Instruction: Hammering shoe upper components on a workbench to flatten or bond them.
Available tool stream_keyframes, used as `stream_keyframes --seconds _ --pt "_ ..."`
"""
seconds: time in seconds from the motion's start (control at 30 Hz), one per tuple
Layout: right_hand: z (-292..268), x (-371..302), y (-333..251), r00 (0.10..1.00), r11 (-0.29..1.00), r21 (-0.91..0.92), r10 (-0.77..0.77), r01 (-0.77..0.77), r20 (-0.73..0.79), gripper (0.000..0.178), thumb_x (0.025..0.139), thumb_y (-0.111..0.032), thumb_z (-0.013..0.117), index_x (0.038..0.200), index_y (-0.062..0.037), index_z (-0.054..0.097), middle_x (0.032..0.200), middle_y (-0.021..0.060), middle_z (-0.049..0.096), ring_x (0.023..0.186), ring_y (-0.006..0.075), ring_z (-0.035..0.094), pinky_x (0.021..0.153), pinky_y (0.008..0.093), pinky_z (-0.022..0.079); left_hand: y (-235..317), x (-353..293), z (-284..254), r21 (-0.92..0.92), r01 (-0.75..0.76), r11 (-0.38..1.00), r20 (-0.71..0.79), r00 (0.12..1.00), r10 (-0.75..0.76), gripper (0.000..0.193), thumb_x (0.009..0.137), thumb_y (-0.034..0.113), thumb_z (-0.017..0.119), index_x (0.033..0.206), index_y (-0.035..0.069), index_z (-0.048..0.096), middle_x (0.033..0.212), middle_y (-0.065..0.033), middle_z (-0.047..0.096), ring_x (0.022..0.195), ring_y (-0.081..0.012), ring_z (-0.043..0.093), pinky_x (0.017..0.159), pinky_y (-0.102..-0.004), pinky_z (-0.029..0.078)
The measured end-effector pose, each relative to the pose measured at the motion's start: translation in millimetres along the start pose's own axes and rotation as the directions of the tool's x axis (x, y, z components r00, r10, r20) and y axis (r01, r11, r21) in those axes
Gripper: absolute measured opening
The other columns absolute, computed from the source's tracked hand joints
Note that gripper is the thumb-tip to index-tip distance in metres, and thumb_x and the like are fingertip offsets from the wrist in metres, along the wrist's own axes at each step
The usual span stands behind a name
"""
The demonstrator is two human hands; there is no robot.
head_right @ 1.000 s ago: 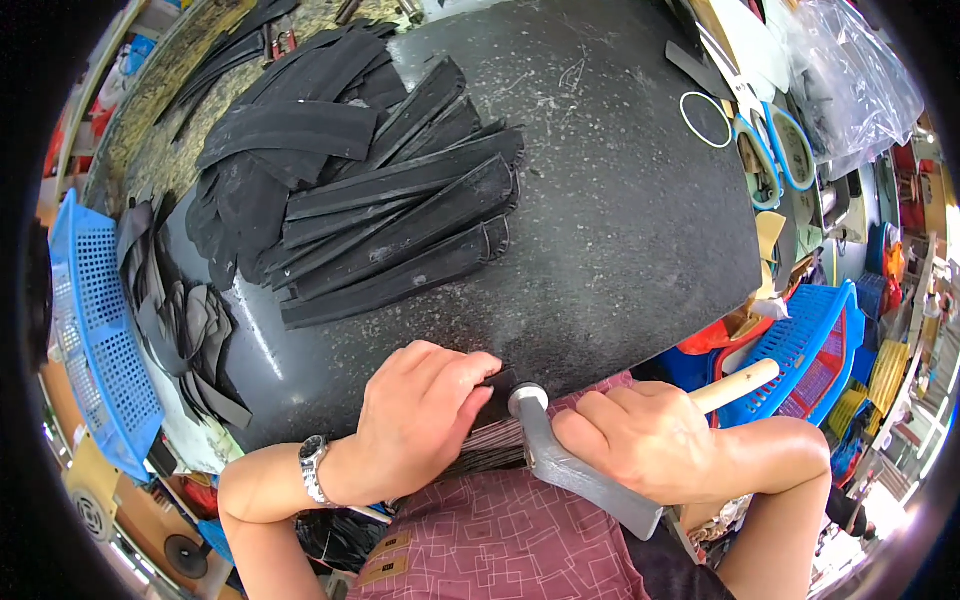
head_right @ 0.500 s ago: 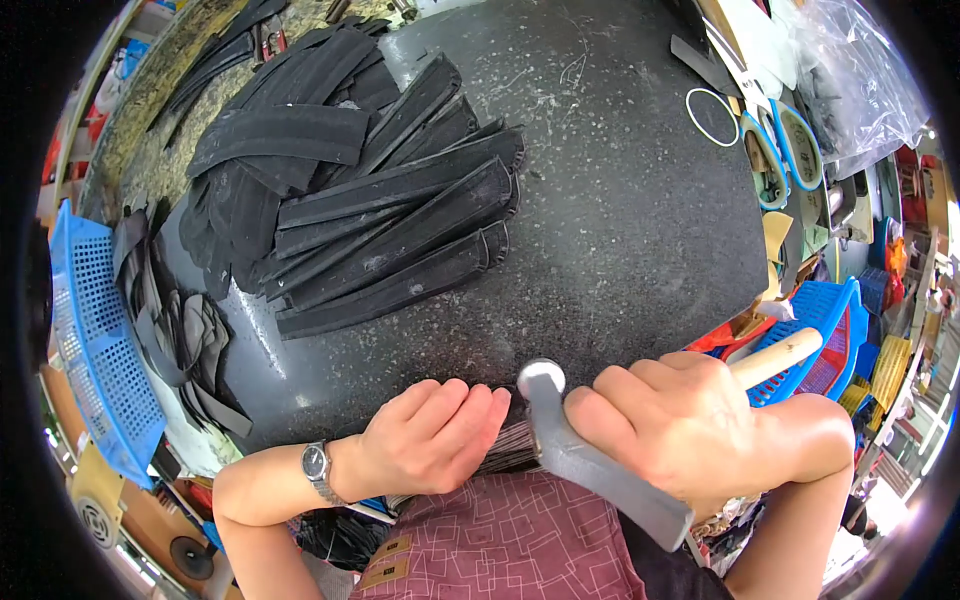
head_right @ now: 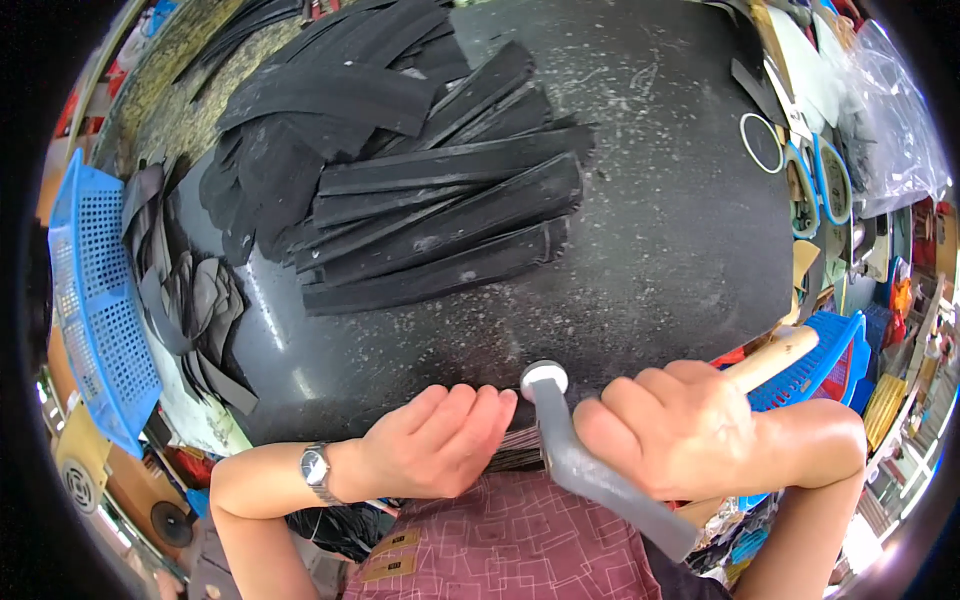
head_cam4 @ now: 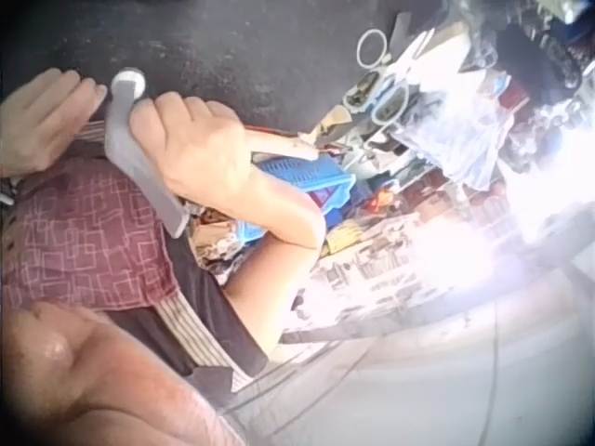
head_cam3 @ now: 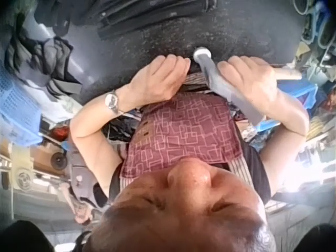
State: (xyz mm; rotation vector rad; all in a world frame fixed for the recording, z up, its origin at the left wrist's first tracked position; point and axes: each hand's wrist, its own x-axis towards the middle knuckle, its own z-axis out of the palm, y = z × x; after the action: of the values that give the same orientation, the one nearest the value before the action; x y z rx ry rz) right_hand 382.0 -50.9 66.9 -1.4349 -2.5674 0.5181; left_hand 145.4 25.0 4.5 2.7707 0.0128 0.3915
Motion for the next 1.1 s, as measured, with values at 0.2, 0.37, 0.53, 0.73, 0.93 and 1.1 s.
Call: stream_keyframes --seconds 0.2,0.37,0.53,0.73,0.93,1.1 --pt "4 15 -3 0.997 0.998 0.035 -0.053 0.051 0.055 0.02 0.058 -0.02 0.061 0.071 -0.0082 0.05 0.056 -0.0025 0.036 0.043 0.0099 0.044 0.038 0.0249 0.033 5 -17 -1 0.232 0.004 0.973 -0.03 1.0 0.003 0.037 0.074 0.018 0.055 0.101 -0.006 0.063 0.094 -0.0095 0.06 0.085 -0.0216 0.054 0.073 -0.0294 0.045" --pt "5 26 -8 0.988 0.992 -0.003 -0.123 0.124 0.098 0.021 0.057 -0.019 0.059 0.073 -0.0084 0.051 0.057 -0.0031 0.035 0.044 0.0092 0.044 0.038 0.0246 0.033 1 -36 -10 0.122 0.078 0.99 -0.016 0.997 -0.077 0.039 0.074 0.019 0.054 0.103 -0.006 0.063 0.095 -0.0086 0.06 0.087 -0.0214 0.053 0.073 -0.0306 0.043" --pt "5 36 -18 0.966 0.982 -0.052 -0.168 0.182 0.198 0.026 0.057 -0.023 0.059 0.076 -0.0083 0.052 0.059 -0.0032 0.037 0.046 0.0088 0.044 0.039 0.0239 0.033 3 -47 -8 0.117 0.112 0.987 -0.089 0.991 -0.102 0.04 0.074 0.02 0.054 0.102 -0.006 0.063 0.095 -0.0093 0.06 0.087 -0.0216 0.054 0.072 -0.0309 0.044" --pt "4 58 -21 0.933 0.962 -0.037 -0.251 0.27 0.258 0.03 0.058 -0.023 0.059 0.082 -0.0065 0.052 0.06 -0.0021 0.038 0.048 0.01 0.046 0.04 0.0243 0.034 4 -63 -12 0.085 0.158 0.984 -0.11 0.983 -0.149 0.039 0.073 0.019 0.054 0.101 -0.006 0.064 0.095 -0.0087 0.06 0.089 -0.0206 0.053 0.073 -0.0305 0.044" --pt "10 72 -34 0.937 0.957 -0.054 -0.267 0.285 0.227 0.027 0.057 -0.021 0.059 0.08 -0.0069 0.053 0.06 -0.0016 0.039 0.045 0.01 0.045 0.038 0.0243 0.032 8 -78 -15 0.274 0.131 0.953 -0.126 0.987 -0.1 0.037 0.072 0.02 0.055 0.098 -0.005 0.064 0.095 -0.0089 0.06 0.09 -0.0215 0.054 0.076 -0.0324 0.044" --pt "7 92 -33 0.926 0.939 -0.006 -0.339 0.345 0.166 0.025 0.057 -0.022 0.058 0.076 -0.0083 0.051 0.059 -0.0024 0.038 0.045 0.0093 0.044 0.039 0.024 0.033 13 -92 -19 0.2 0.23 0.953 -0.153 0.968 -0.201 0.03 0.073 0.017 0.057 0.097 0.003 0.067 0.093 -0.0045 0.059 0.083 -0.0173 0.053 0.072 -0.0304 0.043"
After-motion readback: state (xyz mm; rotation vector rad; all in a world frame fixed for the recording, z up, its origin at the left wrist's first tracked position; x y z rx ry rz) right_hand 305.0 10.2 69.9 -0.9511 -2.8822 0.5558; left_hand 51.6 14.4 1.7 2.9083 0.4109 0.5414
